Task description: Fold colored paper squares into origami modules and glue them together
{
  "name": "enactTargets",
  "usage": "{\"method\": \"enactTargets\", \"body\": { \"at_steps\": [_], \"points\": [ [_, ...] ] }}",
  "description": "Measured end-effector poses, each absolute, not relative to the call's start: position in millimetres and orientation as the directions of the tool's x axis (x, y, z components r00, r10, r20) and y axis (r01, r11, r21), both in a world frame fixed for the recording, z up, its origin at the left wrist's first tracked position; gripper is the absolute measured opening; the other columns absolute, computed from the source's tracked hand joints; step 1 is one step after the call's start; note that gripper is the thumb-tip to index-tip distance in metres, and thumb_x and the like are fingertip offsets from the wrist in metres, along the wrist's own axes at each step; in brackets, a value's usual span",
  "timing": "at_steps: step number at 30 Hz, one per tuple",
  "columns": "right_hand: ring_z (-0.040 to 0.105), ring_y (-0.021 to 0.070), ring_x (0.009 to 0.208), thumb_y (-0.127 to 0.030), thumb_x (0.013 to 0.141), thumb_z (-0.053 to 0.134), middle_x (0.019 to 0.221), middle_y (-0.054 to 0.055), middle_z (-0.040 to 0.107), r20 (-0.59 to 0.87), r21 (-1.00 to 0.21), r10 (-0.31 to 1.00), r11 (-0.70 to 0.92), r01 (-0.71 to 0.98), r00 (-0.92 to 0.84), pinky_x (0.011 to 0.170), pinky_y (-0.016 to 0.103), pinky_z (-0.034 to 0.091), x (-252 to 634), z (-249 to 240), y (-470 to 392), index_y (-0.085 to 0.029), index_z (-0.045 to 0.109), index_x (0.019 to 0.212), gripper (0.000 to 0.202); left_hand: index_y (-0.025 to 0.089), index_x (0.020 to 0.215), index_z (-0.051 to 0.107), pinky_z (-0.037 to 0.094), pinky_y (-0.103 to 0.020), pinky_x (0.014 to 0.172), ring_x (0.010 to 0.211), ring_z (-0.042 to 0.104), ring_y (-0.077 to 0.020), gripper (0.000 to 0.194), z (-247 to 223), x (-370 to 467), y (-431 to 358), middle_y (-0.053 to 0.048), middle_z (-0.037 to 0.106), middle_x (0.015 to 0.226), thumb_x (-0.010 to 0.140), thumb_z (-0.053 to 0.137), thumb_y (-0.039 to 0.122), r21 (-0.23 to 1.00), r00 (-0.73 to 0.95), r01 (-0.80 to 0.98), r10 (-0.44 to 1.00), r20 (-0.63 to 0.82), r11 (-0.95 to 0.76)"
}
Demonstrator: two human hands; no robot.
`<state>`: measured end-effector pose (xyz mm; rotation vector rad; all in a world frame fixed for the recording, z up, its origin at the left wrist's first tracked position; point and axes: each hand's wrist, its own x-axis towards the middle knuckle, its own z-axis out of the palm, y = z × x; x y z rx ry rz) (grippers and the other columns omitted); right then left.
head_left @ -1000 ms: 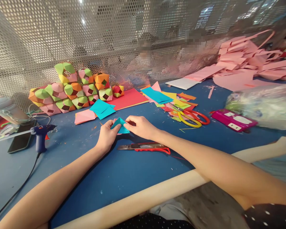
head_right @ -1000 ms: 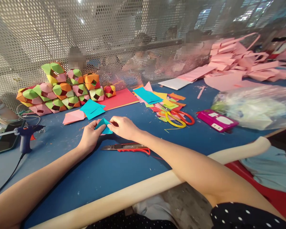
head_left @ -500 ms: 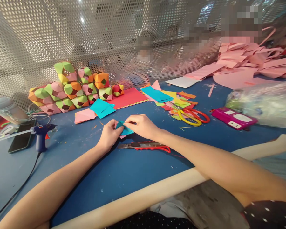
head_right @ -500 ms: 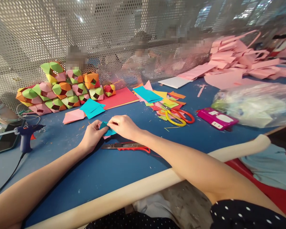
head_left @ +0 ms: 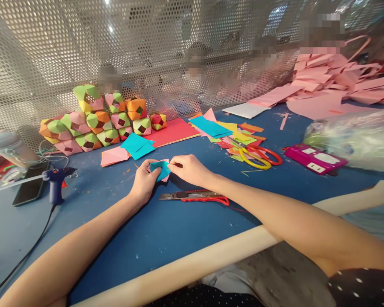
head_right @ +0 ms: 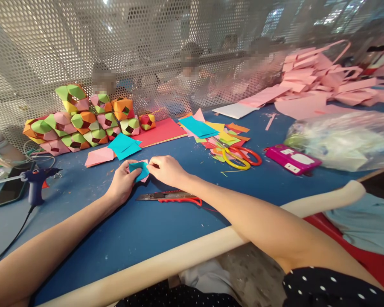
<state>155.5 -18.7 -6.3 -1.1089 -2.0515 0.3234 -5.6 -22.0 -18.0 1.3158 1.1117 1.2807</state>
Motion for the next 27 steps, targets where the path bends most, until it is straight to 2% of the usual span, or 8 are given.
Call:
{"method": "enactTargets", "body": {
  "at_steps": [3,7,11,15,27],
  "points": [
    [0.049,0.0104,0.059,-0.019,0.084,0.048,0.064,0.001,0.059,0.543,-0.447,0.763,0.617,0.648,-0.351,0.059,0.022,0.033,157.6,-6.6,-17.0,-0.017,0.056,0.063,0.023,0.015,0.089,0.06,0.045,-0.023,0.056,0.057,0.055,-0.0106,0.023,-17.4,-5.2,-23.1,0.001,0.06,0.068,0.067,0.061,0.02,0.995,0.108,-0.012,0.989,0.104,-0.103],
    [0.053,0.0126,0.064,-0.019,0.084,0.048,0.071,0.003,0.063,0.549,-0.389,0.745,0.628,0.674,-0.378,0.062,0.024,0.032,160.7,-2.1,-17.4,-0.017,0.059,0.066,0.021,0.015,0.1,0.063,0.045,-0.023,0.058,0.062,0.057,-0.0117,0.031,-17.5,-6.4,-24.2,-0.001,0.063,0.072,0.071,0.062,0.026,0.995,0.184,0.015,0.979,0.09,-0.094],
    [0.054,0.0142,0.064,-0.024,0.085,0.046,0.066,0.003,0.064,0.46,-0.31,0.811,0.528,0.791,-0.361,0.057,0.025,0.027,161.2,4.8,-22.7,-0.018,0.059,0.063,0.026,0.016,0.105,0.063,0.047,-0.025,0.067,0.072,0.059,-0.0139,0.034,-17.5,-6.1,-25.0,-0.002,0.067,0.083,0.074,0.06,0.029,0.991,0.197,0.041,0.973,0.117,-0.127],
    [0.053,0.0135,0.058,-0.026,0.085,0.044,0.061,0.002,0.062,0.379,-0.335,0.864,0.461,0.822,-0.33,0.052,0.025,0.022,159.7,7.5,-25.6,-0.019,0.057,0.061,0.028,0.015,0.104,0.065,0.047,-0.026,0.07,0.072,0.06,-0.0151,0.033,-17.0,-6.1,-25.9,-0.003,0.067,0.083,0.076,0.058,0.031,0.974,0.162,0.117,0.971,0.173,-0.193],
    [0.039,0.0102,0.052,-0.029,0.083,0.043,0.055,-0.001,0.053,0.308,-0.417,0.897,0.427,0.803,-0.317,0.05,0.023,0.022,158.4,8.4,-24.6,-0.019,0.048,0.055,0.03,0.015,0.087,0.065,0.044,-0.022,0.064,0.07,0.055,-0.0127,0.021,-11.5,-7.2,-29.2,-0.001,0.064,0.078,0.077,0.056,0.031,0.946,0.092,0.207,0.967,0.236,-0.25]
  ]
}}
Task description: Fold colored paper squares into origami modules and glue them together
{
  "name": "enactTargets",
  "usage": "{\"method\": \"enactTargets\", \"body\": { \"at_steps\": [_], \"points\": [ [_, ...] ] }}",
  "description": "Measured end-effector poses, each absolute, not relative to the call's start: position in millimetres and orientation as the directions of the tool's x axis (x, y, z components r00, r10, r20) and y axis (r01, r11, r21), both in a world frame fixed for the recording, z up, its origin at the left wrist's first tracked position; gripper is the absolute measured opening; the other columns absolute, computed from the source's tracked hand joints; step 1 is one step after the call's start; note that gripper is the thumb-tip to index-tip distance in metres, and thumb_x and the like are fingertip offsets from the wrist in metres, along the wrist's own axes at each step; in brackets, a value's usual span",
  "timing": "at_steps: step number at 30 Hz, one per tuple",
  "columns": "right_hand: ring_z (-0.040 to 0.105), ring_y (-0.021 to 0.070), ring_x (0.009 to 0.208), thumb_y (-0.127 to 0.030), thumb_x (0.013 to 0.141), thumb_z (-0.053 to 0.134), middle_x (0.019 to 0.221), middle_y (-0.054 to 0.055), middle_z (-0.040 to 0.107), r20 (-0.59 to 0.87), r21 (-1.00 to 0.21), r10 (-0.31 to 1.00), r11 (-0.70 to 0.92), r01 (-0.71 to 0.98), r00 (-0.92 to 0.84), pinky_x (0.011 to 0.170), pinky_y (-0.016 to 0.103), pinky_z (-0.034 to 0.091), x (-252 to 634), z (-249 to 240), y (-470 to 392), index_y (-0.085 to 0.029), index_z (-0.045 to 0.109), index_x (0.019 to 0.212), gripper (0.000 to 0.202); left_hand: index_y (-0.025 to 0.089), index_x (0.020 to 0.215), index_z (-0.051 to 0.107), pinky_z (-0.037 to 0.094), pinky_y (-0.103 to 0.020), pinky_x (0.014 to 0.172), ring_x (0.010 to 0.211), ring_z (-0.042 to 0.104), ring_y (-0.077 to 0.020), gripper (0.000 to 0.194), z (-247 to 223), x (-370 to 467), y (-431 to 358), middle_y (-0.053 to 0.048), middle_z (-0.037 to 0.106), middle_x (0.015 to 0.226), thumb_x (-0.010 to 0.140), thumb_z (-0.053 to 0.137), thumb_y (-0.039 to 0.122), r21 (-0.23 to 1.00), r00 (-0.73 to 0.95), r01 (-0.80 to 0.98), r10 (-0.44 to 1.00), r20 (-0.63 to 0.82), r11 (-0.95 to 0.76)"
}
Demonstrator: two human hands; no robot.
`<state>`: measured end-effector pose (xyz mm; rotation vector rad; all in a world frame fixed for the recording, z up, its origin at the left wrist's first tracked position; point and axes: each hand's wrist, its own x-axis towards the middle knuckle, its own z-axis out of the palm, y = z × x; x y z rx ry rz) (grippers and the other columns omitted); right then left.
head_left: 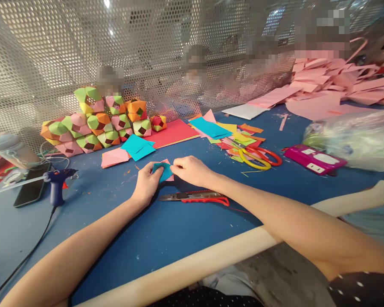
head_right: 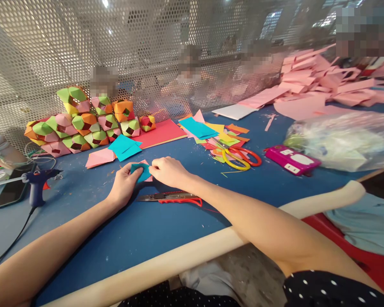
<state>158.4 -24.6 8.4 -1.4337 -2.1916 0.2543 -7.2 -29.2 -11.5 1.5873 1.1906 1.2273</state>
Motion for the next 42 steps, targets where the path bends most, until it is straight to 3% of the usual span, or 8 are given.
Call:
{"method": "enactTargets", "body": {
  "at_steps": [4,7,12,17,22,28,35,42],
  "points": [
    [0.039,0.0103,0.051,-0.034,0.082,0.047,0.054,-0.002,0.052,0.292,-0.426,0.902,0.42,0.801,-0.317,0.05,0.023,0.022,159.3,10.2,-26.2,-0.019,0.047,0.055,0.031,0.014,0.081,0.064,0.043,-0.023,0.063,0.067,0.055,-0.0128,0.019,-11.9,-7.7,-28.6,0.0,0.063,0.073,0.076,0.057,0.03,0.934,0.081,0.239,0.965,0.251,-0.263],
    [0.045,0.0106,0.057,-0.037,0.08,0.052,0.065,-0.002,0.058,0.38,-0.468,0.874,0.465,0.752,-0.304,0.053,0.022,0.024,157.7,7.9,-26.6,-0.02,0.053,0.066,0.022,0.014,0.081,0.065,0.044,-0.023,0.064,0.068,0.056,-0.0132,0.018,-10.5,-7.7,-29.0,0.0,0.063,0.072,0.075,0.058,0.029,0.924,0.092,0.266,0.961,0.259,-0.275],
    [0.04,0.0094,0.055,-0.022,0.08,0.05,0.059,-0.003,0.051,0.497,-0.5,0.807,0.566,0.656,-0.318,0.053,0.022,0.026,152.6,-2.2,-23.4,-0.019,0.046,0.06,0.021,0.016,0.086,0.065,0.045,-0.023,0.065,0.07,0.057,-0.0135,0.019,-9.4,-5.2,-30.6,0.0,0.065,0.075,0.073,0.06,0.029,0.916,0.123,0.284,0.958,0.259,-0.284],
    [0.04,0.009,0.052,-0.022,0.081,0.05,0.055,-0.003,0.049,0.548,-0.512,0.786,0.586,0.628,-0.287,0.054,0.022,0.028,153.8,-4.8,-20.6,-0.018,0.046,0.06,0.022,0.016,0.087,0.061,0.051,-0.027,0.067,0.073,0.062,-0.0153,0.018,-15.0,-3.6,-29.3,-0.002,0.066,0.079,0.072,0.06,0.027,0.967,0.18,0.163,0.97,0.164,-0.194],
    [0.049,0.0098,0.057,-0.019,0.08,0.053,0.061,-0.001,0.057,0.537,-0.537,0.783,0.605,0.588,-0.315,0.056,0.021,0.034,152.7,-5.1,-22.6,-0.017,0.052,0.065,0.015,0.015,0.078,0.056,0.054,-0.031,0.062,0.059,0.061,-0.0138,0.011,-16.9,-4.7,-27.1,-0.001,0.064,0.069,0.072,0.057,0.025,0.983,0.163,0.112,0.979,0.126,-0.145],
    [0.055,0.012,0.068,-0.021,0.083,0.053,0.077,0.003,0.062,0.592,-0.487,0.721,0.676,0.553,-0.36,0.064,0.022,0.039,151.5,-4.4,-25.7,-0.016,0.06,0.078,0.01,0.016,0.074,0.054,0.05,-0.025,0.056,0.054,0.056,-0.0113,0.011,-15.2,-4.1,-29.4,0.003,0.058,0.061,0.07,0.059,0.025,0.98,0.172,0.139,0.978,0.118,-0.142],
    [0.053,0.0115,0.065,-0.014,0.084,0.049,0.074,0.004,0.063,0.593,-0.442,0.696,0.702,0.558,-0.405,0.064,0.022,0.038,156.5,2.8,-26.2,-0.015,0.06,0.072,0.016,0.014,0.071,0.062,0.041,-0.021,0.058,0.062,0.052,-0.0115,0.017,-13.0,-5.3,-30.4,0.001,0.06,0.066,0.07,0.061,0.031,0.946,0.151,0.247,0.973,0.176,-0.21],
    [0.046,0.0102,0.058,-0.025,0.08,0.055,0.065,0.0,0.058,0.533,-0.463,0.776,0.601,0.651,-0.337,0.058,0.022,0.032,153.5,2.4,-27.8,-0.017,0.054,0.065,0.017,0.014,0.076,0.064,0.039,-0.021,0.057,0.062,0.051,-0.0114,0.017,-15.0,-8.8,-27.4,0.002,0.059,0.065,0.072,0.058,0.029,0.923,0.046,0.296,0.969,0.243,-0.246]
  ]
}}
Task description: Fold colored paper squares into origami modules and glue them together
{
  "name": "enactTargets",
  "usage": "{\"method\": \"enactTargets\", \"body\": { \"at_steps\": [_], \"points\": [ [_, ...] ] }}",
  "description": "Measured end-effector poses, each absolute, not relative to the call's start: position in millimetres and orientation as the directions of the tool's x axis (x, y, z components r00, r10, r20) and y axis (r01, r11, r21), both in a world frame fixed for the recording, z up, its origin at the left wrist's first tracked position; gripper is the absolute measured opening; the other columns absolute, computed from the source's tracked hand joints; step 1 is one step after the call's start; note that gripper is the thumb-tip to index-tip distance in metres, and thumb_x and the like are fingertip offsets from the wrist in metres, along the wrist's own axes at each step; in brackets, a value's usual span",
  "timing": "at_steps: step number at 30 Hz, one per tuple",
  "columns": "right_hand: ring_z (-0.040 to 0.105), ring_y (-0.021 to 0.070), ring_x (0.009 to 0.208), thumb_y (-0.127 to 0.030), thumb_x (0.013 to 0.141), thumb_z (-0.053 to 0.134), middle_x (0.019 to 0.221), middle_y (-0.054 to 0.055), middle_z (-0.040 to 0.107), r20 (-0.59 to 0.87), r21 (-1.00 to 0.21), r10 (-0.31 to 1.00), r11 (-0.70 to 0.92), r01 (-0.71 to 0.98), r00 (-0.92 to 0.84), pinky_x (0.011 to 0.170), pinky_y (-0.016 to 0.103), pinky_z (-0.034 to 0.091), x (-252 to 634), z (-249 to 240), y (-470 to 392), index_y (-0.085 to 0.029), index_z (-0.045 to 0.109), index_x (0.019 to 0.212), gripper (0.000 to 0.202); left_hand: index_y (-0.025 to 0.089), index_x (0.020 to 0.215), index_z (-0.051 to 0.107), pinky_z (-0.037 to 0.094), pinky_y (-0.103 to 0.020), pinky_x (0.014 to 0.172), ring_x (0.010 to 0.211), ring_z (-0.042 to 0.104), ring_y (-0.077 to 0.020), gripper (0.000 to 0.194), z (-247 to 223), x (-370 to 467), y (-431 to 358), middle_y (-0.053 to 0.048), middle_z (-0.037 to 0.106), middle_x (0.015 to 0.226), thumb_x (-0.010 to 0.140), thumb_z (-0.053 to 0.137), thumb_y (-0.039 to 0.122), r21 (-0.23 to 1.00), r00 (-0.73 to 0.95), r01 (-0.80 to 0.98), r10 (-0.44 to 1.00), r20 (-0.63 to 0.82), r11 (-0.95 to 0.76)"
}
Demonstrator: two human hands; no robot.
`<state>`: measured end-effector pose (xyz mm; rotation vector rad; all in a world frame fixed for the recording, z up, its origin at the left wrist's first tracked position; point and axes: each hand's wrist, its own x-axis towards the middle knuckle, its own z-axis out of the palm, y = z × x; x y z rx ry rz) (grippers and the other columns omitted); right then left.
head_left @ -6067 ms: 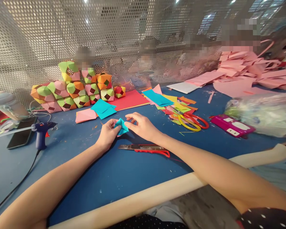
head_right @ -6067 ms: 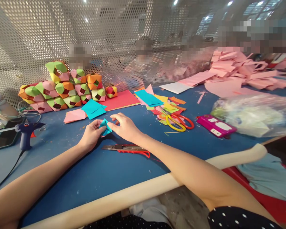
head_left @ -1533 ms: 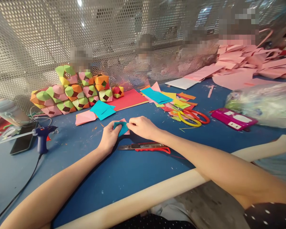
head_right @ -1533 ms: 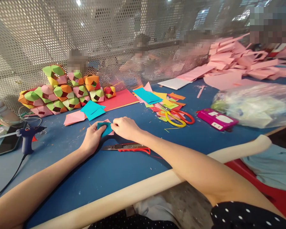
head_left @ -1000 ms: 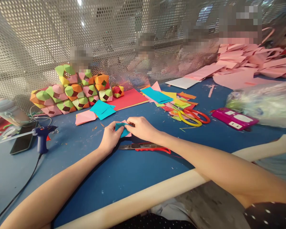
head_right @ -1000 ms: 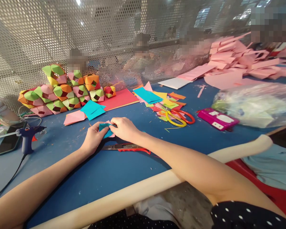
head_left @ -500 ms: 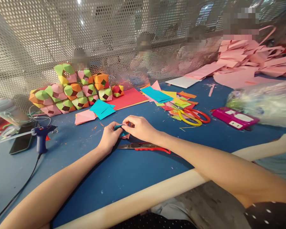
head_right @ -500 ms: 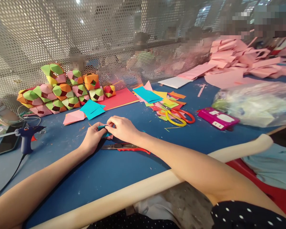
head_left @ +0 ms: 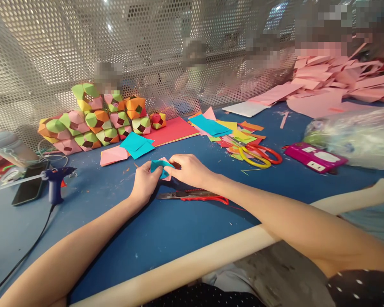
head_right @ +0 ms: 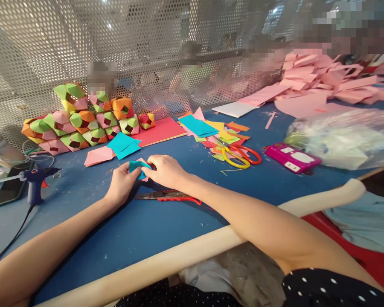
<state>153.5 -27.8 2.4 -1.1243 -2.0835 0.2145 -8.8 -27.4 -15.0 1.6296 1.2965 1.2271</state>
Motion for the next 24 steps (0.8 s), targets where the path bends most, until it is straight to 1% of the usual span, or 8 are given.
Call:
{"method": "enactTargets", "body": {
  "at_steps": [3,6,12,15,18,19,21,24],
  "points": [
    [0.048,0.0098,0.054,-0.02,0.081,0.051,0.058,-0.001,0.059,0.494,-0.474,0.799,0.578,0.665,-0.342,0.055,0.022,0.03,153.5,1.2,-28.3,-0.017,0.051,0.06,0.021,0.014,0.071,0.062,0.036,-0.019,0.051,0.056,0.047,-0.0098,0.012,-16.5,-9.1,-27.1,0.003,0.056,0.059,0.069,0.059,0.026,0.924,0.035,0.297,0.97,0.24,-0.239],
    [0.054,0.0104,0.055,-0.018,0.083,0.05,0.057,0.0,0.062,0.475,-0.497,0.797,0.593,0.633,-0.374,0.055,0.021,0.031,154.4,1.0,-28.2,-0.017,0.053,0.063,0.02,0.015,0.071,0.059,0.036,-0.019,0.049,0.052,0.047,-0.0089,0.01,-16.9,-7.8,-26.9,0.004,0.056,0.058,0.068,0.059,0.024,0.933,0.063,0.273,0.972,0.226,-0.235],
    [0.052,0.0114,0.052,-0.024,0.084,0.049,0.057,0.002,0.064,0.494,-0.438,0.783,0.6,0.669,-0.379,0.053,0.022,0.033,154.7,2.4,-33.2,-0.017,0.057,0.059,0.027,0.013,0.086,0.064,0.044,-0.021,0.057,0.061,0.055,-0.0111,0.021,-14.5,-5.4,-28.0,-0.001,0.065,0.072,0.069,0.054,0.02,0.94,0.135,0.232,0.966,0.222,-0.249],
    [0.054,0.0125,0.053,-0.029,0.084,0.049,0.06,0.003,0.066,0.492,-0.456,0.786,0.599,0.658,-0.374,0.054,0.023,0.036,156.3,6.0,-39.5,-0.017,0.059,0.06,0.028,0.012,0.084,0.068,0.044,-0.022,0.061,0.064,0.057,-0.012,0.022,-10.6,-4.9,-29.1,-0.002,0.067,0.073,0.069,0.053,0.018,0.929,0.167,0.241,0.955,0.244,-0.28],
    [0.06,0.0153,0.057,-0.035,0.083,0.05,0.064,0.003,0.068,0.479,-0.498,0.803,0.582,0.642,-0.355,0.059,0.024,0.043,160.3,14.5,-40.3,-0.019,0.063,0.068,0.025,0.012,0.083,0.069,0.044,-0.021,0.062,0.065,0.056,-0.0114,0.023,-1.9,-5.6,-28.3,-0.002,0.067,0.076,0.069,0.052,0.016,0.912,0.169,0.253,0.943,0.287,-0.323],
    [0.063,0.017,0.063,-0.037,0.082,0.051,0.069,0.004,0.07,0.471,-0.52,0.812,0.572,0.634,-0.345,0.063,0.026,0.046,161.6,18.6,-39.1,-0.019,0.064,0.078,0.023,0.011,0.082,0.069,0.042,-0.021,0.059,0.062,0.054,-0.0109,0.022,2.5,-6.9,-27.8,-0.002,0.066,0.073,0.068,0.051,0.015,0.905,0.159,0.264,0.94,0.301,-0.334],
    [0.065,0.0197,0.069,-0.042,0.081,0.051,0.081,0.006,0.071,0.44,-0.536,0.84,0.529,0.658,-0.316,0.065,0.029,0.048,163.7,27.6,-36.4,-0.019,0.063,0.096,0.031,0.011,0.081,0.068,0.039,-0.021,0.055,0.057,0.05,-0.0101,0.022,13.7,-12.3,-27.0,0.0,0.063,0.067,0.067,0.051,0.014,0.89,0.129,0.287,0.935,0.33,-0.353],
    [0.066,0.0222,0.077,-0.045,0.081,0.048,0.09,0.008,0.07,0.301,-0.455,0.858,0.513,0.728,-0.416,0.068,0.032,0.05,166.5,34.9,-39.5,-0.02,0.063,0.095,0.033,0.011,0.081,0.067,0.035,-0.021,0.051,0.052,0.043,-0.0084,0.022,32.9,-27.8,-28.7,0.002,0.056,0.06,0.067,0.05,0.012,0.874,0.074,0.318,0.929,0.363,-0.367]
  ]
}}
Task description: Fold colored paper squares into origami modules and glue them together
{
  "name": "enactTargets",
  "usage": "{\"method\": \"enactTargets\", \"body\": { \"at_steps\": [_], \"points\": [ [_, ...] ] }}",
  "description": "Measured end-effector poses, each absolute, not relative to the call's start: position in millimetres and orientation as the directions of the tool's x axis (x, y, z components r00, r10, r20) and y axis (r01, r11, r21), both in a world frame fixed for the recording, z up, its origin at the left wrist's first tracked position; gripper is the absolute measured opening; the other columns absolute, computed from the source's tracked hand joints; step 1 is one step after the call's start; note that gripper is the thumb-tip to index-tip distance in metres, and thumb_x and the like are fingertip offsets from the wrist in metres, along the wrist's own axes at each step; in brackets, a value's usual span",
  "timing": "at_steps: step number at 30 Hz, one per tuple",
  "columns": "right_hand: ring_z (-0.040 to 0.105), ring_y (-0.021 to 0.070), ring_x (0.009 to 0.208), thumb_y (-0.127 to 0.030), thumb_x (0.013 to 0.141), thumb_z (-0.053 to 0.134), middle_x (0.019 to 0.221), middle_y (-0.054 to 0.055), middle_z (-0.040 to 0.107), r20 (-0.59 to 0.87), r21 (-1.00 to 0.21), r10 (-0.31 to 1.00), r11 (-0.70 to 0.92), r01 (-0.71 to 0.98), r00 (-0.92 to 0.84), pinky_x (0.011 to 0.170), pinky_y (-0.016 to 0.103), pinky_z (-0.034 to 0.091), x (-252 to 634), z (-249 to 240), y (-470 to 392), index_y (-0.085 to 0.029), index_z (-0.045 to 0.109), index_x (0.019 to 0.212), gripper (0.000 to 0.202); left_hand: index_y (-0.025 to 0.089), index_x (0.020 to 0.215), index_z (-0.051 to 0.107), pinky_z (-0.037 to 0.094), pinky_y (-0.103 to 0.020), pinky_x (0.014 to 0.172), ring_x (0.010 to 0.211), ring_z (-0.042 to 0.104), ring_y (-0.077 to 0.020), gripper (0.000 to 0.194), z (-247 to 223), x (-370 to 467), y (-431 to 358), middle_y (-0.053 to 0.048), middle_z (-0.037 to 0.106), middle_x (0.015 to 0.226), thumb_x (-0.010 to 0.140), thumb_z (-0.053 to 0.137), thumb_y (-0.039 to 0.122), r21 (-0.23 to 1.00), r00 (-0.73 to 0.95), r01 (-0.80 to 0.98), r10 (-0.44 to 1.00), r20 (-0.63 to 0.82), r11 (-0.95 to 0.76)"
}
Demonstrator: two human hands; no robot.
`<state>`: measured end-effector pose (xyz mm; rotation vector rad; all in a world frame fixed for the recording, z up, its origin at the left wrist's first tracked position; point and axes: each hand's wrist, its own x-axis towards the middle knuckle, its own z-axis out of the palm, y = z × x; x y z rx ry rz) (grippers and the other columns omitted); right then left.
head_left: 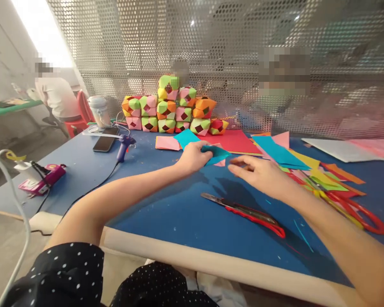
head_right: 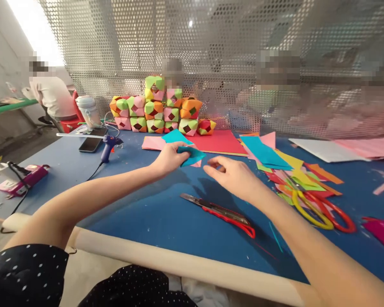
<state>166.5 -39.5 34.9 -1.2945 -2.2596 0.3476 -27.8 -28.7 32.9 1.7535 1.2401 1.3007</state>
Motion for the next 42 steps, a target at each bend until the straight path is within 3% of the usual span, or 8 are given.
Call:
{"method": "enactTargets", "body": {
  "at_steps": [5,14,21,23,27,31,37,42],
  "points": [
    [0.063,0.0251,0.09,-0.053,0.079,0.051,0.106,0.008,0.064,0.012,-0.18,0.76,0.641,0.746,-0.65,0.072,0.036,0.051,181.3,7.0,-72.3,-0.026,0.059,0.11,0.042,0.011,0.087,0.065,0.031,-0.02,0.045,0.047,0.04,-0.0077,0.025,47.3,-56.5,-46.9,0.002,0.053,0.058,0.069,0.047,0.013,0.878,-0.003,0.319,0.927,0.376,-0.355],
    [0.061,0.0254,0.086,-0.043,0.09,0.033,0.09,0.011,0.061,0.196,0.038,0.753,0.634,0.772,-0.628,0.071,0.035,0.046,198.8,-15.6,-34.3,-0.02,0.059,0.101,0.037,0.012,0.085,0.068,0.04,-0.02,0.052,0.059,0.05,-0.0098,0.024,32.8,-53.1,-119.2,-0.003,0.067,0.08,0.071,0.048,0.015,0.891,0.137,0.335,0.951,0.278,-0.308],
    [0.06,0.0305,0.091,-0.045,0.084,0.043,0.099,0.015,0.063,0.06,0.163,0.839,0.527,0.834,-0.541,0.072,0.039,0.044,159.1,8.4,14.9,-0.015,0.065,0.098,0.04,0.015,0.086,0.069,0.046,-0.021,0.063,0.072,0.059,-0.0131,0.026,40.6,-48.1,-183.5,-0.003,0.07,0.083,0.071,0.049,0.011,0.938,0.306,0.204,0.928,0.212,-0.281],
    [0.058,0.0304,0.099,-0.043,0.084,0.044,0.109,0.016,0.061,0.205,0.06,0.805,0.557,0.828,-0.557,0.079,0.039,0.043,122.0,20.8,9.3,-0.015,0.064,0.104,0.04,0.015,0.085,0.07,0.046,-0.02,0.062,0.07,0.059,-0.0122,0.026,42.4,-46.7,-197.5,-0.003,0.07,0.081,0.07,0.049,0.01,0.96,0.335,0.149,0.925,0.176,-0.237],
    [0.059,0.0225,0.097,-0.031,0.081,0.052,0.107,0.012,0.064,0.287,-0.38,0.698,0.712,0.591,-0.656,0.086,0.033,0.042,14.8,33.0,-10.3,-0.014,0.064,0.101,0.028,0.014,0.084,0.07,0.047,-0.019,0.064,0.07,0.059,-0.0112,0.024,45.3,-41.8,-214.6,-0.003,0.07,0.082,0.071,0.05,0.008,0.986,0.329,0.038,0.934,0.141,-0.162],
    [0.06,0.0159,0.095,-0.036,0.082,0.054,0.108,0.01,0.064,0.263,-0.526,0.73,0.657,0.54,-0.631,0.081,0.024,0.044,-85.4,15.7,-23.2,-0.012,0.058,0.109,0.037,0.014,0.08,0.069,0.048,-0.02,0.065,0.072,0.062,-0.0125,0.021,43.5,-41.8,-227.5,-0.004,0.07,0.081,0.069,0.053,0.007,0.991,0.26,-0.099,0.959,0.113,-0.09],
    [0.053,0.0337,0.108,-0.056,0.073,0.056,0.115,0.022,0.058,0.216,-0.654,0.899,0.424,0.627,-0.382,0.088,0.046,0.039,-159.1,-3.8,-33.9,-0.006,0.055,0.108,0.061,0.011,0.08,0.067,0.051,-0.029,0.072,0.08,0.065,-0.0193,0.014,35.0,-51.5,-243.7,-0.009,0.07,0.085,0.073,0.056,0.013,0.985,0.188,-0.17,0.981,0.044,-0.012],
    [0.051,0.0365,0.11,-0.048,0.07,0.061,0.112,0.023,0.059,0.226,-0.711,0.93,0.361,0.603,-0.29,0.094,0.05,0.032,-182.6,-1.8,-38.4,-0.005,0.057,0.102,0.054,0.009,0.079,0.065,0.051,-0.034,0.072,0.081,0.065,-0.0232,0.012,30.6,-52.7,-243.1,-0.013,0.07,0.088,0.072,0.059,0.017,0.974,0.151,-0.224,0.989,0.004,0.03]
  ]
}}
